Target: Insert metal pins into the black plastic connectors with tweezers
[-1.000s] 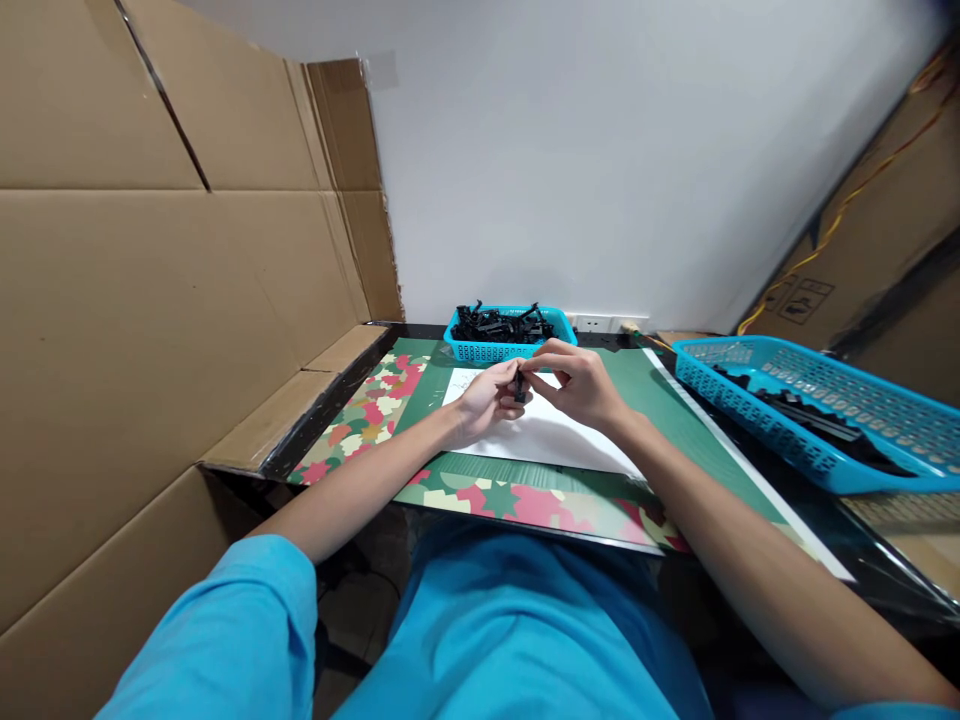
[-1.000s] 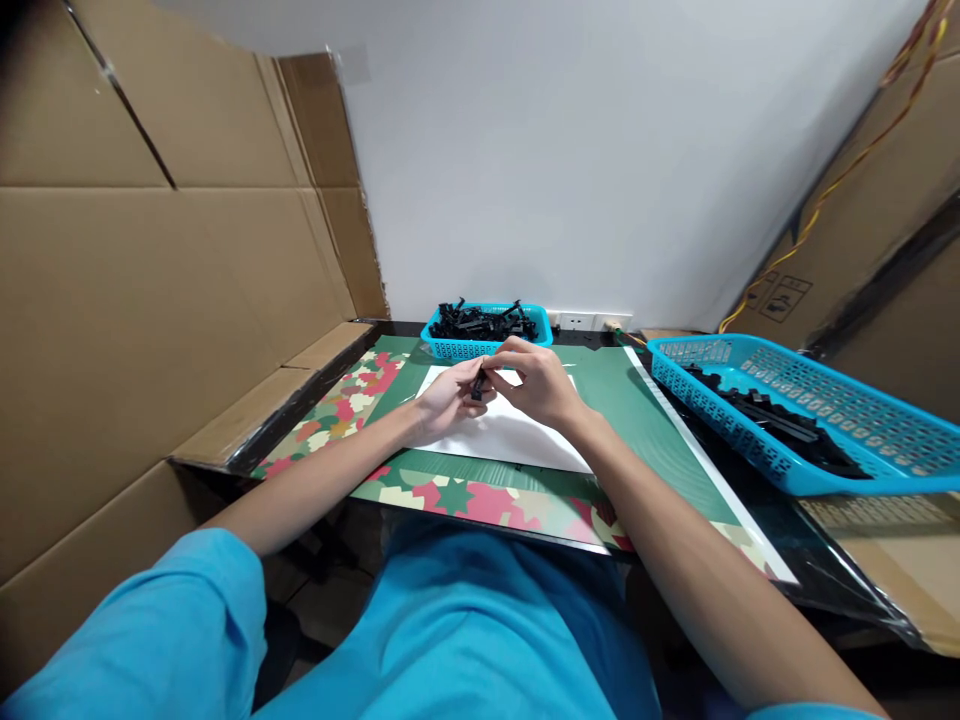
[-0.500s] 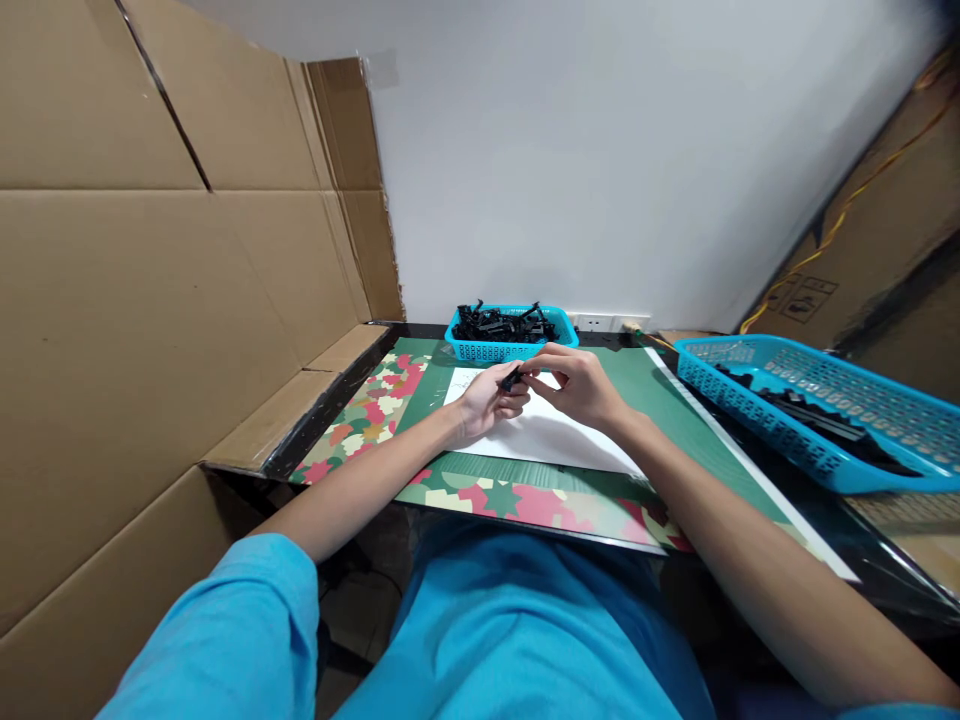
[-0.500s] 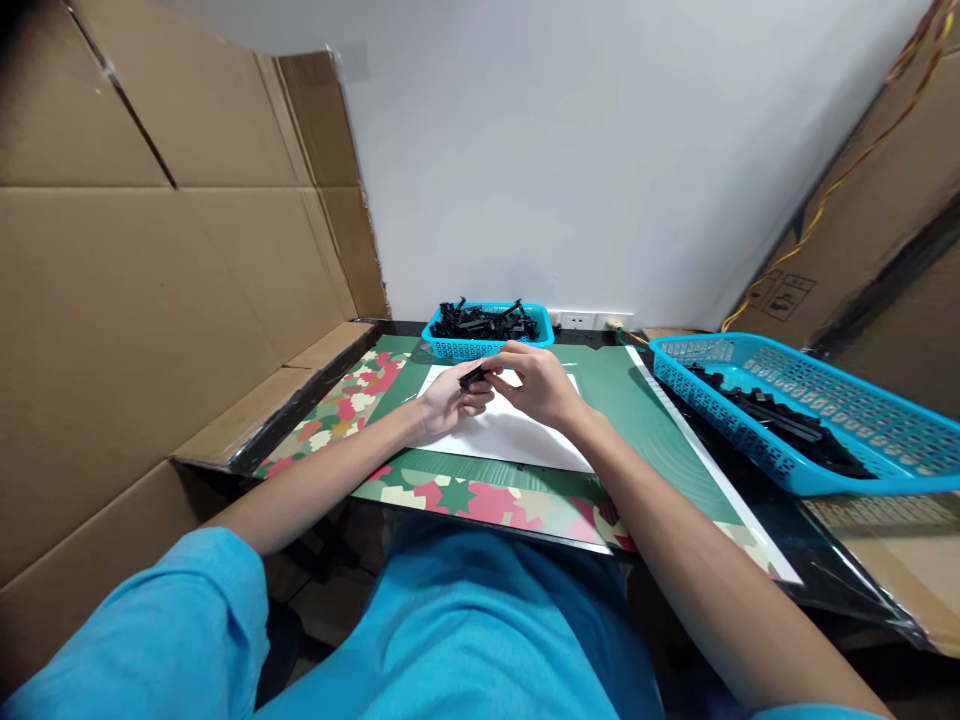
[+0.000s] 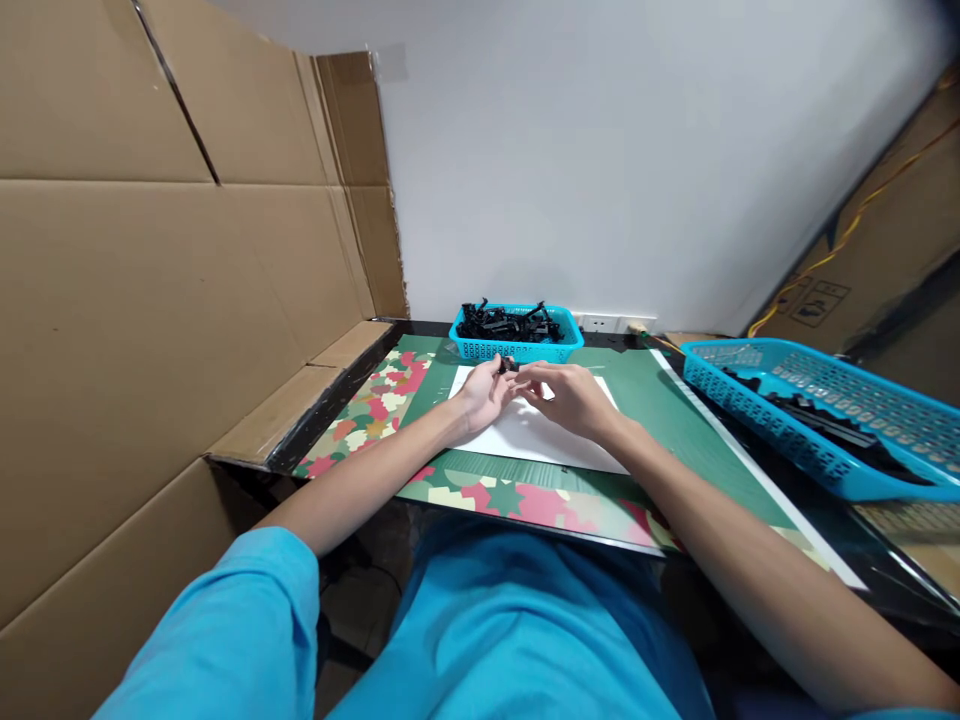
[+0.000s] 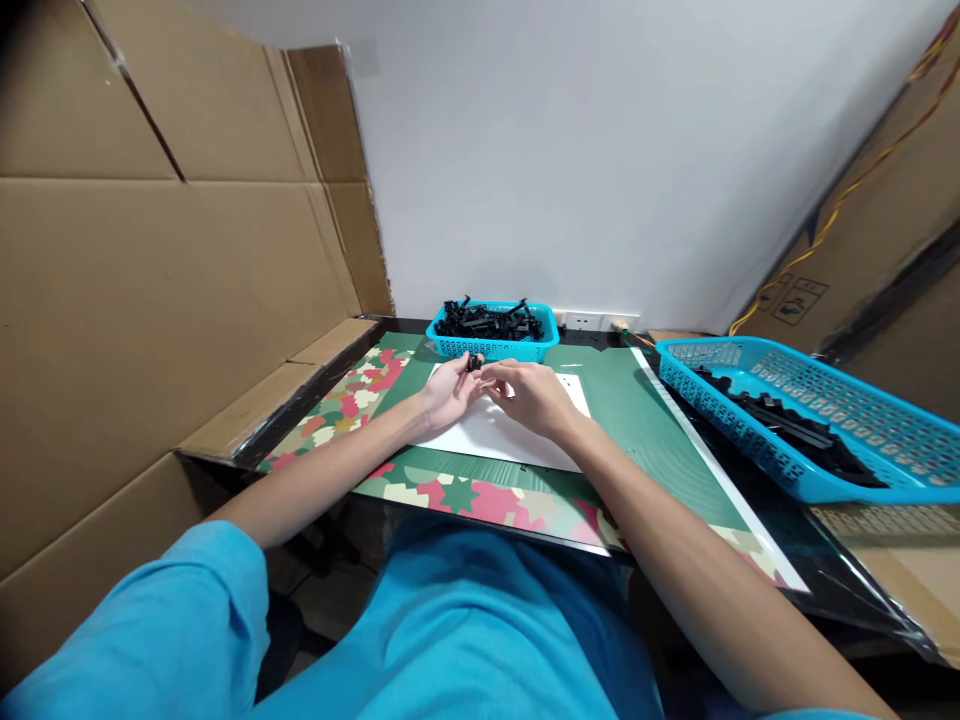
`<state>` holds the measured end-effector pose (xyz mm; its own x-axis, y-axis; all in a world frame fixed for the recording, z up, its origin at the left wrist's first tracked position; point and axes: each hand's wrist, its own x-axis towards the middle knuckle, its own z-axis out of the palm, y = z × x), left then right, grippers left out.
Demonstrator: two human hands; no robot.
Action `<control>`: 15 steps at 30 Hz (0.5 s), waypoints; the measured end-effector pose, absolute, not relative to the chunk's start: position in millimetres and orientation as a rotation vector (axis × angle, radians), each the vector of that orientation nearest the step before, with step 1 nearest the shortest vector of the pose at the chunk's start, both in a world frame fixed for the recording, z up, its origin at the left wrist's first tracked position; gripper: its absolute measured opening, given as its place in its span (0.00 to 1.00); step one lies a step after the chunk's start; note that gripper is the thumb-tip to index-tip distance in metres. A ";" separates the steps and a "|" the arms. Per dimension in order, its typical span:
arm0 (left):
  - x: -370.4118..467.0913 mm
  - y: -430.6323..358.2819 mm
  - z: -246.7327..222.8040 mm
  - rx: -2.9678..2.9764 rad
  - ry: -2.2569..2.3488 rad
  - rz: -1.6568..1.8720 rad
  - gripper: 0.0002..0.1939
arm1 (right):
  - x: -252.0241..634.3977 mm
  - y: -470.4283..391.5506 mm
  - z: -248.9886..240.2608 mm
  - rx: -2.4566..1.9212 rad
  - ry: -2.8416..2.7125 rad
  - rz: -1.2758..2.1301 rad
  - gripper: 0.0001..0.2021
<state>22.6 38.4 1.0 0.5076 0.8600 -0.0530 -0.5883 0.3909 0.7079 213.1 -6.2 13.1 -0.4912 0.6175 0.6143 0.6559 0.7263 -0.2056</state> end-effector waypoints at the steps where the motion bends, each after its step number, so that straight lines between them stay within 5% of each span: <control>1: 22.9 36.9 1.4 0.696 0.446 0.959 0.18 | 212.7 -4.9 10.9 -0.992 -2.235 -0.104 0.06; 15: 24.8 30.4 9.3 0.819 0.446 0.907 0.17 | 217.7 -0.9 11.5 -0.923 -2.169 -0.110 0.13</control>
